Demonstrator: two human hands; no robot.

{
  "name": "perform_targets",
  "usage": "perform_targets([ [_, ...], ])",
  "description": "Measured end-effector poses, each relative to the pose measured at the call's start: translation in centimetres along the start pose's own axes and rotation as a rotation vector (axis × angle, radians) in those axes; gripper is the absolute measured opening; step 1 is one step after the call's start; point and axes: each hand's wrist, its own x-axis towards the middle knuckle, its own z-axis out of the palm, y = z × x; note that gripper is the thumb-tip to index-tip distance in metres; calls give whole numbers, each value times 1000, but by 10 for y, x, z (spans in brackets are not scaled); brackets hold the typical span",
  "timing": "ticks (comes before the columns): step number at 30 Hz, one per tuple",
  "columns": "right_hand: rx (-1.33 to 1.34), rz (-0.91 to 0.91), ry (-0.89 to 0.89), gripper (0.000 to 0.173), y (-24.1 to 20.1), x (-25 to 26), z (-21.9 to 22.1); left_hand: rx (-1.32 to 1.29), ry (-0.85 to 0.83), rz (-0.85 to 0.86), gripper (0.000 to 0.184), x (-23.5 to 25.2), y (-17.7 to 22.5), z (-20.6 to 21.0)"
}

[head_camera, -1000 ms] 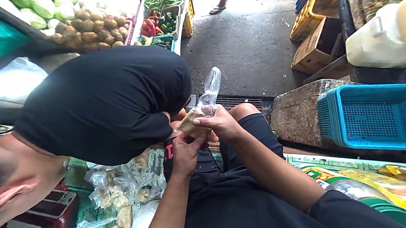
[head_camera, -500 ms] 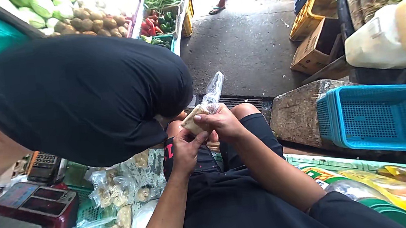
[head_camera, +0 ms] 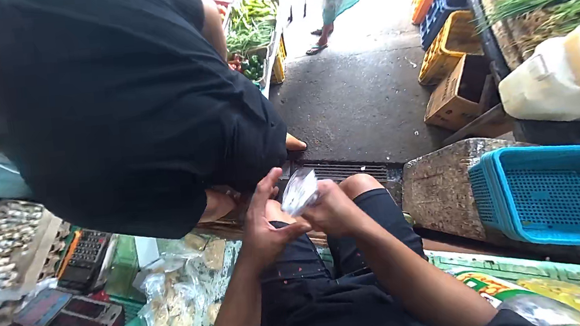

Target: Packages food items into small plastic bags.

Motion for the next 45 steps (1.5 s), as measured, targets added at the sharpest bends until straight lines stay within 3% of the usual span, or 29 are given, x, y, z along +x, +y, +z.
perform_targets([
  [2, -80, -58, -56, 20, 3, 1, 8, 45, 17, 180, 35, 12, 10, 3],
  [3, -68, -82, -87, 20, 8, 2, 12, 32, 30, 239, 19, 18, 15, -1],
  [5, 23, -106, -146, 18, 20, 3, 17, -17, 44, 237, 8, 26, 29, -14],
  [8, 149, -20, -230, 19, 34, 1, 13, -48, 28, 50, 23, 23, 41, -39],
  [11, 36, 68, -360, 19, 36, 5, -3, -65, -93, -159, 41, 7, 34, -68],
  [13, -55, 131, -448, 21, 39, 4, -9, 0, -125, -251, 29, -13, 27, -78],
  [16, -104, 178, -545, 19, 51, 1, -1, 85, 33, -328, 11, -42, 21, -82],
  [19, -81, 183, -594, 18, 62, -1, 13, -24, 176, -278, 14, -58, 20, -90],
  [23, -18, 214, -630, 13, 62, -3, 17, -265, 323, -88, 21, -69, 20, -98],
  [26, -15, 230, -581, 16, 63, -4, 9, -263, 334, -39, 24, -73, 15, -109],
  [30, 4, 283, -473, 31, 79, -10, -7, 66, 139, -420, 46, -92, 7, -119],
  [33, 112, 337, -330, 25, 93, -20, -11, 279, 17, -617, 27, -111, -7, -113],
  [35, 144, 328, -296, 21, 95, -22, -10, 330, 58, -597, 8, -119, -19, -112],
  [40, 205, 336, -212, 20, 95, -16, 3, 481, 162, -643, 23, -118, -29, -110],
  [42, 238, 331, -155, 19, 94, -9, 6, 389, 275, -581, 22, -114, -32, -107],
  [45, 284, 384, -89, 19, 88, -1, 16, 41, 480, -332, 10, -99, -21, -106],
])
